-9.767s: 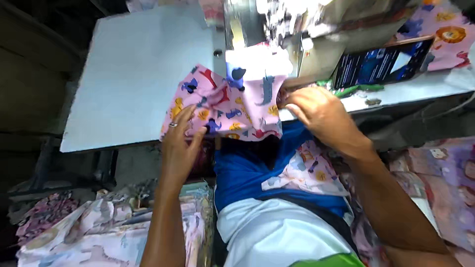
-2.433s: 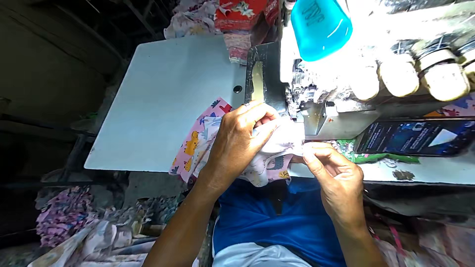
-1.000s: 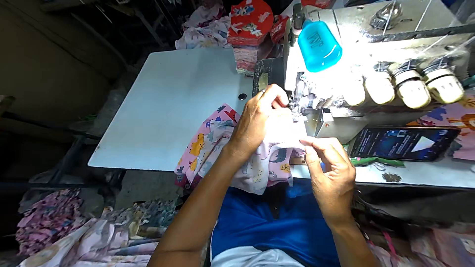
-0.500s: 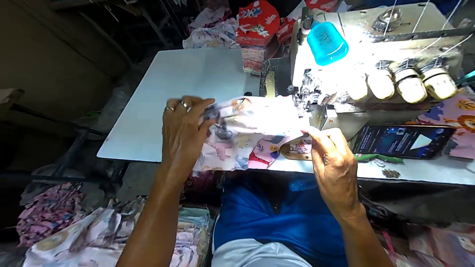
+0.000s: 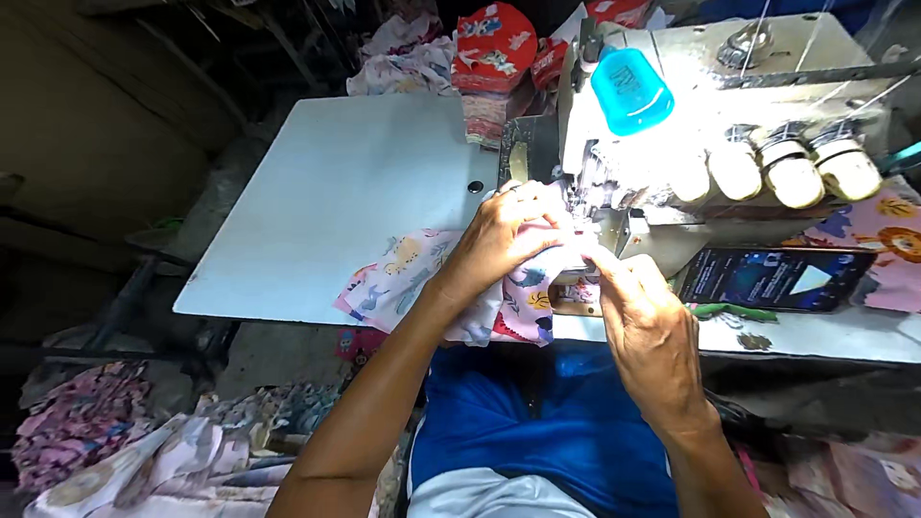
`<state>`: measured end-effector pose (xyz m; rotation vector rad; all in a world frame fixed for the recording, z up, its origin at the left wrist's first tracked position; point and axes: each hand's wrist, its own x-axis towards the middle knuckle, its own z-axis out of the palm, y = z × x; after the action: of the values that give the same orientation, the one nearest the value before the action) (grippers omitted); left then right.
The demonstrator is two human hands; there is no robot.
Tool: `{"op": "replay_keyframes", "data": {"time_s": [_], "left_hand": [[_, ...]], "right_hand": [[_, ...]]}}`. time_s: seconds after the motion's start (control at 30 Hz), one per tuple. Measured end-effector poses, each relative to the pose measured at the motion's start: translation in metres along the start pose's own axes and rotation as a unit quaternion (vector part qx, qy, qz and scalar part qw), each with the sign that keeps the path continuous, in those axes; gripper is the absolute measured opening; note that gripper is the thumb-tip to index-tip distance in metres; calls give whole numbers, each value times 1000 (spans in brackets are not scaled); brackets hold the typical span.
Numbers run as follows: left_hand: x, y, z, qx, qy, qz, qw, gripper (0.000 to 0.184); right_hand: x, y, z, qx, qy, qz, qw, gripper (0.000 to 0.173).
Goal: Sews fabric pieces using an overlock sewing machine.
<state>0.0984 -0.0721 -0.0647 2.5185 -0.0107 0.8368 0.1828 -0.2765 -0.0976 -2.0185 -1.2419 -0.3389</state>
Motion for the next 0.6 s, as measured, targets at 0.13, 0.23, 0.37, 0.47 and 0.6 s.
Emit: {"op": "replay_keyframes", "data": {"time_s": [0.13, 0.23, 0.37, 0.47, 0.6], "left_hand": [[22, -23, -4, -6, -15, -32, 999, 12], [35, -36, -8, 22, 2, -57, 998, 17], [38, -54, -13, 13, 4, -108, 994, 23], [25, -46, -15, -38, 31, -236, 971, 31], [-7, -12, -14, -184, 111, -353, 911, 41]], "right_hand": [[6, 2, 0, -19, -17, 9, 1000, 37], [-1, 3, 0, -16, -26, 12, 999, 38], [-12, 5, -1, 0, -21, 6, 1000, 40], [-18, 5, -1, 10, -13, 1, 1000, 38], [-24, 1, -1, 26, -11, -2, 1000, 36]]}}
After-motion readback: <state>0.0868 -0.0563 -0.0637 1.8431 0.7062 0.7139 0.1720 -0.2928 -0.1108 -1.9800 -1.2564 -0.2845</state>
